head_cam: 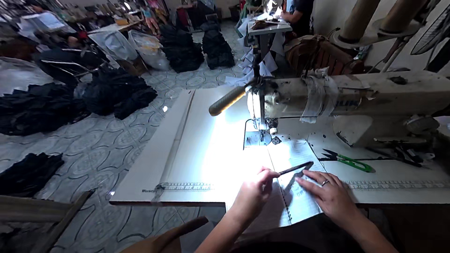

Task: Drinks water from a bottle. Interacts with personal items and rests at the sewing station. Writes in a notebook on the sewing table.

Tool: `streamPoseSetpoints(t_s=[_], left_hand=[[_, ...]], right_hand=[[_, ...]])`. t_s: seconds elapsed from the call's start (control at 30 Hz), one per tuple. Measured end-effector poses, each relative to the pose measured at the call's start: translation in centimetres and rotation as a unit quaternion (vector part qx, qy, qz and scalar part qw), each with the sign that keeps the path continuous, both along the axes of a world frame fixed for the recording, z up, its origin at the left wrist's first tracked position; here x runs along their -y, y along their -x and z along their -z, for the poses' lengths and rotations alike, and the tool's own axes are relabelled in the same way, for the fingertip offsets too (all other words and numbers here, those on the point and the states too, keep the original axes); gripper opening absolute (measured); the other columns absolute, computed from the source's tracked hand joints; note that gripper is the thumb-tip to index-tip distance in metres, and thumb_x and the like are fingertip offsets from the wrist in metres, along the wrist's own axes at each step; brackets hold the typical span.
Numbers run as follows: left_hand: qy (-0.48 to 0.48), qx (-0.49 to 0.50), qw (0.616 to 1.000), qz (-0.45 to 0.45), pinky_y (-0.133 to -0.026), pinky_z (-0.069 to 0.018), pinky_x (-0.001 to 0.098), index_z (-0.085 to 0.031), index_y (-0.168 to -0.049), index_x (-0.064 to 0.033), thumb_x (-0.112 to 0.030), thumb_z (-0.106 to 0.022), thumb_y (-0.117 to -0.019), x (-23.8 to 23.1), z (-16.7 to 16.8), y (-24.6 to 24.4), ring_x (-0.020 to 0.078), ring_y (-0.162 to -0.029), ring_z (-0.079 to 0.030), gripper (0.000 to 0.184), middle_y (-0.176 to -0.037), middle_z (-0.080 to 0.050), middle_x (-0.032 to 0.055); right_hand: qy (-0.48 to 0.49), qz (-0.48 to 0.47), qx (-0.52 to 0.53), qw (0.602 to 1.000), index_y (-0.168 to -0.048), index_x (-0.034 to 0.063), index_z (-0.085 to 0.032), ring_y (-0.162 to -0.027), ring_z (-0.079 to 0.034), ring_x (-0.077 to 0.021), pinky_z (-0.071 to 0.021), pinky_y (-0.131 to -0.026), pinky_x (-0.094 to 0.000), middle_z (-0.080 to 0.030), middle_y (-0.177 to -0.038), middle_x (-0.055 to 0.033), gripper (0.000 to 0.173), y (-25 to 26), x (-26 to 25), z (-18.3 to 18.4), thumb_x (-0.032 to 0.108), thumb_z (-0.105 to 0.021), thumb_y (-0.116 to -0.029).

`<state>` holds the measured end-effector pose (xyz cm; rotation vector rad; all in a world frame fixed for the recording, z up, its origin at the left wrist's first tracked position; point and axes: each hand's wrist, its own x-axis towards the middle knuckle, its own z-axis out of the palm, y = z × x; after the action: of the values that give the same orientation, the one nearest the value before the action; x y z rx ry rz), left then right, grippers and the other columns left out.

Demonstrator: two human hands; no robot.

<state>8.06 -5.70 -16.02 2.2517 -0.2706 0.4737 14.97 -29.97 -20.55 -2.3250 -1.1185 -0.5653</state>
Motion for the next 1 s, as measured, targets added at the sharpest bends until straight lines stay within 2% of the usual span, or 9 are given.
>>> streamPoseSetpoints(t_s=[0.13,0.2,0.3,0.37,0.43,0.57,0.77,0.93,1.0], left_hand=[[-0.046,0.103,0.994,0.002,-0.078,-0.0562,0.0152,-0.078,-0.100,-0.0048,-0.009,-0.061,-0.0959,-2.6,-4.6,0.9,0.0048,-0.081,-0.071,0.018,-0.090,-0.075,0.0065],[-0.103,0.196,0.974,-0.043,-0.082,-0.0536,0.0120,-0.077,-0.098,-0.0061,-0.013,-0.061,-0.0981,-4.3,-9.4,1.2,0.0012,-0.086,-0.068,0.017,-0.091,-0.074,0.0045],[-0.215,0.260,0.930,-0.144,-0.085,-0.0563,0.0330,-0.077,-0.100,-0.0017,-0.017,-0.060,-0.0994,-7.2,-17.6,-0.2,0.0193,-0.093,-0.071,0.023,-0.097,-0.074,0.0124],[-0.243,0.226,0.933,-0.140,-0.091,-0.0542,0.0481,-0.076,-0.107,0.0003,-0.013,-0.059,-0.1003,-8.8,-21.5,-3.7,0.0316,-0.101,-0.070,0.022,-0.104,-0.075,0.0171],[-0.221,0.134,0.958,-0.123,-0.094,-0.0510,0.0502,-0.074,-0.111,-0.0019,-0.014,-0.061,-0.1018,-9.7,-23.9,-7.8,0.0284,-0.105,-0.069,0.020,-0.107,-0.074,0.0152],[-0.156,-0.042,0.983,-0.085,-0.094,-0.0506,0.0401,-0.072,-0.115,-0.0014,-0.011,-0.065,-0.1003,-9.1,-25.8,-13.3,0.0182,-0.102,-0.066,0.019,-0.112,-0.072,0.0127],[-0.071,-0.184,0.980,0.011,-0.092,-0.0504,0.0305,-0.069,-0.116,0.0008,-0.008,-0.062,-0.1008,-8.6,-25.0,-18.1,0.0090,-0.096,-0.063,0.019,-0.106,-0.070,0.0081],[-0.169,-0.248,0.953,0.046,-0.094,-0.0481,0.0366,-0.066,-0.120,0.0009,-0.008,-0.065,-0.0990,-6.0,-24.9,-20.6,0.0152,-0.102,-0.062,0.023,-0.114,-0.068,0.0118],[-0.220,-0.262,0.938,0.065,-0.091,-0.0495,0.0351,-0.064,-0.120,0.0020,-0.008,-0.066,-0.0983,-4.6,-24.9,-21.2,0.0151,-0.098,-0.061,0.024,-0.112,-0.067,0.0128]], right_hand=[[0.007,-0.023,0.009,1.000,-0.106,0.0295,-0.081,-0.105,-0.072,-0.0360,-0.0543,-0.087,-0.0600,-0.076,-0.116,-0.0101,0.034,0.0,0.0,0.1,0.015,-0.056,-0.0893],[-0.003,-0.024,0.008,1.000,-0.108,0.0290,-0.082,-0.105,-0.073,-0.0359,-0.0545,-0.087,-0.0601,-0.076,-0.115,-0.0095,0.035,-0.2,-0.2,0.2,0.013,-0.056,-0.0886],[-0.010,-0.024,0.000,1.000,-0.108,0.0281,-0.081,-0.105,-0.073,-0.0352,-0.0547,-0.087,-0.0603,-0.076,-0.116,-0.0086,0.035,-0.2,-0.4,0.4,0.012,-0.057,-0.0878],[-0.012,-0.024,-0.003,1.000,-0.108,0.0284,-0.081,-0.106,-0.073,-0.0349,-0.0544,-0.088,-0.0608,-0.076,-0.116,-0.0081,0.035,-0.3,-0.5,0.5,0.012,-0.058,-0.0880],[-0.015,-0.022,-0.004,1.000,-0.107,0.0283,-0.082,-0.105,-0.073,-0.0352,-0.0542,-0.088,-0.0609,-0.077,-0.114,-0.0078,0.036,-0.2,-0.6,0.4,0.012,-0.058,-0.0870],[-0.027,-0.024,-0.017,0.999,-0.107,0.0272,-0.082,-0.106,-0.073,-0.0351,-0.0532,-0.089,-0.0615,-0.077,-0.115,-0.0074,0.036,-0.2,-0.4,0.4,0.011,-0.059,-0.0858],[-0.029,-0.024,-0.016,0.999,-0.107,0.0268,-0.082,-0.107,-0.073,-0.0331,-0.0534,-0.091,-0.0585,-0.077,-0.115,-0.0065,0.034,-0.4,-0.4,0.5,0.012,-0.058,-0.0885],[-0.036,-0.018,0.002,0.999,-0.107,0.0253,-0.082,-0.104,-0.074,-0.0303,-0.0543,-0.091,-0.0533,-0.078,-0.112,-0.0057,0.035,-0.4,-0.3,0.8,0.011,-0.056,-0.0886],[-0.042,-0.015,0.013,0.999,-0.105,0.0254,-0.082,-0.102,-0.074,-0.0282,-0.0546,-0.090,-0.0504,-0.078,-0.110,-0.0048,0.034,-0.4,-0.3,1.0,0.012,-0.056,-0.0892]])
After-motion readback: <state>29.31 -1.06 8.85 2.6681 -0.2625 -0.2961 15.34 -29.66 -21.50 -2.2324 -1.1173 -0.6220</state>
